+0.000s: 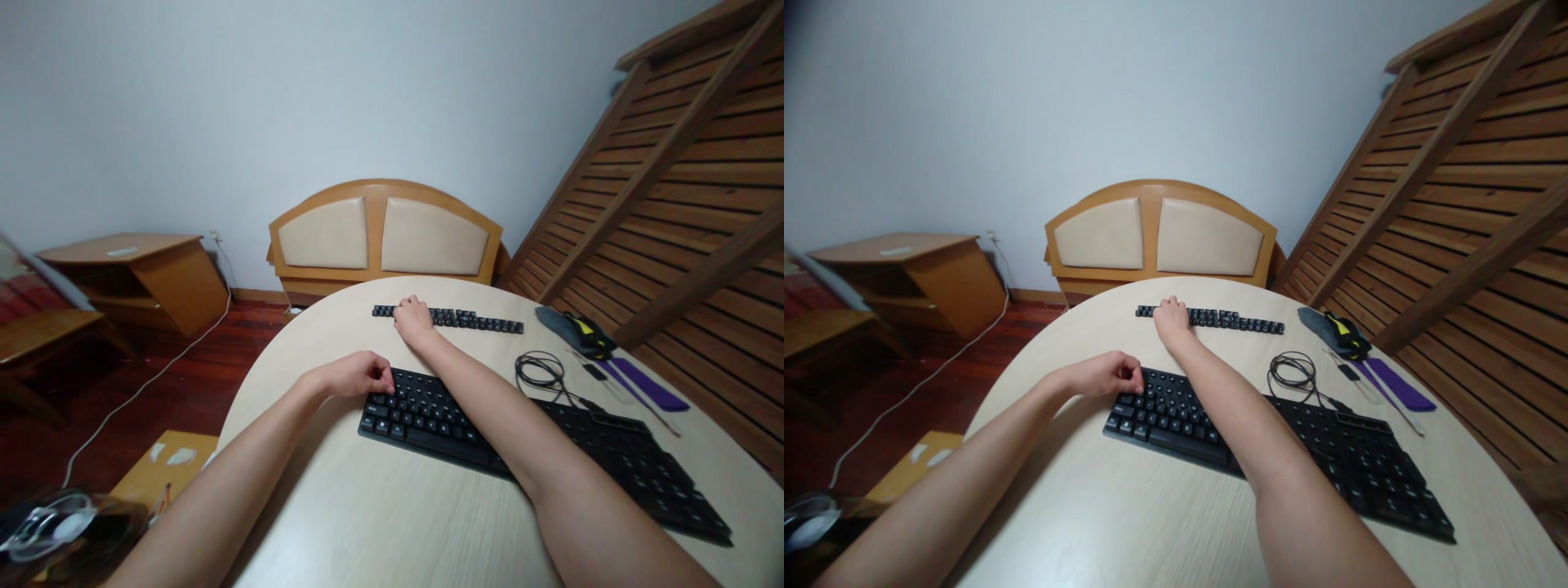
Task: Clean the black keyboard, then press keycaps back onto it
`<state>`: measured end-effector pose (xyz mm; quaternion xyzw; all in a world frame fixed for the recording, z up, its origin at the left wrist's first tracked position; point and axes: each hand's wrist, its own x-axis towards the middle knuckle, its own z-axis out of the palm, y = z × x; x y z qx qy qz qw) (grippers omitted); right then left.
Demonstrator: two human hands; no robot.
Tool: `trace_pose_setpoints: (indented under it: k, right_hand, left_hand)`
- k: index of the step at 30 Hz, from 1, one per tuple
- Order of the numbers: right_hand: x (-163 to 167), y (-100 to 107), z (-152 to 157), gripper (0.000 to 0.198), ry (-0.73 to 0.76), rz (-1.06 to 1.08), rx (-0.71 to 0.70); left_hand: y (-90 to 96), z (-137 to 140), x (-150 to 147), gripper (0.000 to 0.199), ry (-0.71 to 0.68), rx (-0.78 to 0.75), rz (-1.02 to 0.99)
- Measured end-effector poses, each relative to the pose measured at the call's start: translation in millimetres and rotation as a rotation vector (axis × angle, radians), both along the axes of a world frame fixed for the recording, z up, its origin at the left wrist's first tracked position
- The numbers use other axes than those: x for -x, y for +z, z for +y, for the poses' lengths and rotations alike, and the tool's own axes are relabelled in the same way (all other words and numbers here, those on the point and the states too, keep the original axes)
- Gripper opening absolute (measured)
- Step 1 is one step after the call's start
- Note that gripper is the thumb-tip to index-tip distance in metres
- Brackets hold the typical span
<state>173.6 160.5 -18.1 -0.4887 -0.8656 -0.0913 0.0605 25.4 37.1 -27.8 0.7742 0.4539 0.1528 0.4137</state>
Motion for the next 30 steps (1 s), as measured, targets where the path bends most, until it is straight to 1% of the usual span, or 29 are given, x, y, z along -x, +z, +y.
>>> trace_pose_setpoints:
  k: [5, 9, 12, 16, 18, 22, 26, 30]
  right_hand:
    - [-3, 2, -18, 0.03, 0.07, 0.015, 0.02]
    - [-20, 11, -40, 0.026, 0.113, 0.064, 0.07]
    - [-39, 22, -58, 0.025, 0.141, 0.116, 0.153]
    - [-64, 32, -85, 0.022, 0.214, 0.183, 0.291]
    - [-74, 32, -97, 0.02, 0.248, 0.234, 0.365]
    - [-85, 25, -114, 0.017, 0.289, 0.372, 0.496]
    - [-89, 20, -120, 0.016, 0.294, 0.454, 0.522]
    - [-89, 20, -124, 0.016, 0.292, 0.459, 0.514]
  left_hand:
    - [-0.2, 0, 0, 0.017, -0.007, 0.005, -0.006]
    - [0.8, 0, 1, 0.017, -0.016, -0.001, 0.003]
    - [2.3, -1, 1, 0.017, -0.02, 0.002, 0.006]
    - [4.8, -2, 1, 0.018, -0.03, -0.046, 0.044]
    - [5.8, -2, 1, 0.019, -0.036, -0.05, 0.047]
    - [6.1, -2, 1, 0.02, -0.05, -0.044, 0.042]
    - [5.1, -1, 1, 0.023, -0.054, -0.042, 0.042]
    - [4.2, -1, 2, 0.023, -0.055, -0.042, 0.046]
